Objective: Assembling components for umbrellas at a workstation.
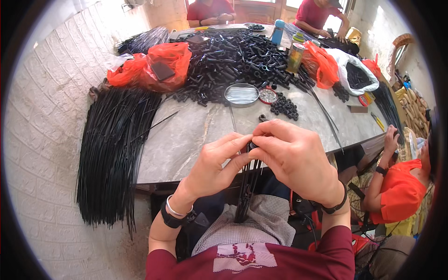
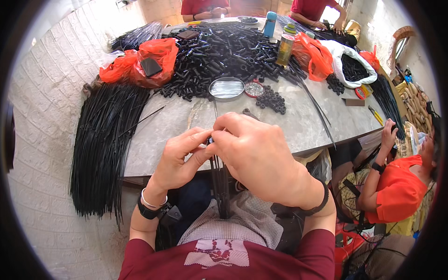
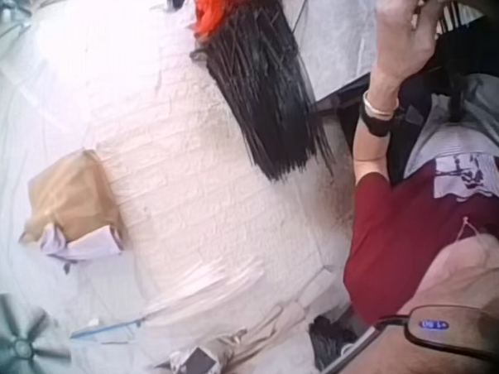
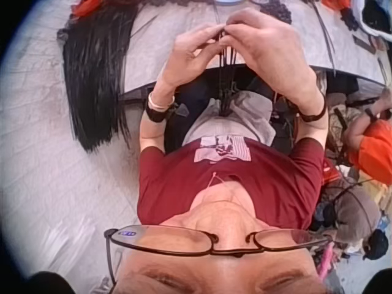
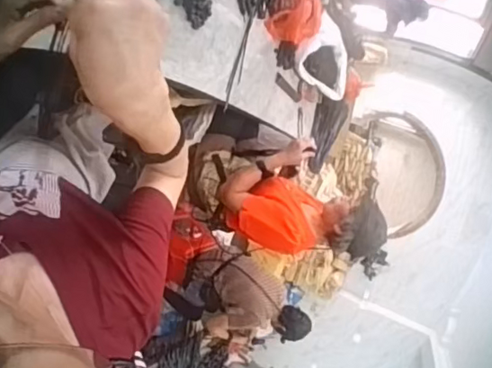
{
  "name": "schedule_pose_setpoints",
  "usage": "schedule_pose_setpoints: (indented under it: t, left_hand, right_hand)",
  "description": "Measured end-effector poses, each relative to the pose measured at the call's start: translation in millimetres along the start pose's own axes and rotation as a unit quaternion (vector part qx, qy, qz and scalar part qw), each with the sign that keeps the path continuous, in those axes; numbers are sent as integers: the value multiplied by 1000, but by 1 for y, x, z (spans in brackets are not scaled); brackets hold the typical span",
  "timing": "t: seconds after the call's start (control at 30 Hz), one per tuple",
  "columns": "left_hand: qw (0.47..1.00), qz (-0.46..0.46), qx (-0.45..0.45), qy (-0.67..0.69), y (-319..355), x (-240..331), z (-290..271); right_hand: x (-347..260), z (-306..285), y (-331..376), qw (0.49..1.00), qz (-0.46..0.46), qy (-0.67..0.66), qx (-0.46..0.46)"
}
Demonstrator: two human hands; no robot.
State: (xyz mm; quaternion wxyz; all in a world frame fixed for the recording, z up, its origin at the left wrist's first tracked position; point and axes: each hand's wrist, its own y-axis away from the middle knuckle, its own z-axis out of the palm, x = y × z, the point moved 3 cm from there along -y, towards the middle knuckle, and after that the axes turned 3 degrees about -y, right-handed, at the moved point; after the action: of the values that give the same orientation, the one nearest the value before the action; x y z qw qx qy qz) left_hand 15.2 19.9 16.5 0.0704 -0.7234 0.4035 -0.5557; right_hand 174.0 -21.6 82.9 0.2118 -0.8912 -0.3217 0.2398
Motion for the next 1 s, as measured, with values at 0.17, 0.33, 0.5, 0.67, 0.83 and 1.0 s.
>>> schedule_pose_setpoints:
  t: [0.17, 0.33, 0.5, 0.67, 0.83, 1.0]
  left_hand:
    - [999, -35, -9, 30, 3, -2, -1]
    - [1000, -15, 21, 0, 3, 2, -1]
    - [999, -25, 45, 19, 5, 0, -3]
    - [999, -21, 44, 3, 6, 1, -2]
    - [999, -26, 43, 1, 6, 4, -1]
    - [999, 3, 33, -5, 5, 9, 1]
  right_hand:
    - [-2, 1, -1, 1000, -8, -6, -6]
    - [-1, 2, 1, 998, 12, -55, -32]
    - [5, -1, 6, 977, 9, -196, -77]
    - [10, 18, 14, 990, -19, -133, 31]
    - [6, 30, 20, 988, -35, -76, 128]
    - [-2, 33, 24, 982, -71, 12, 176]
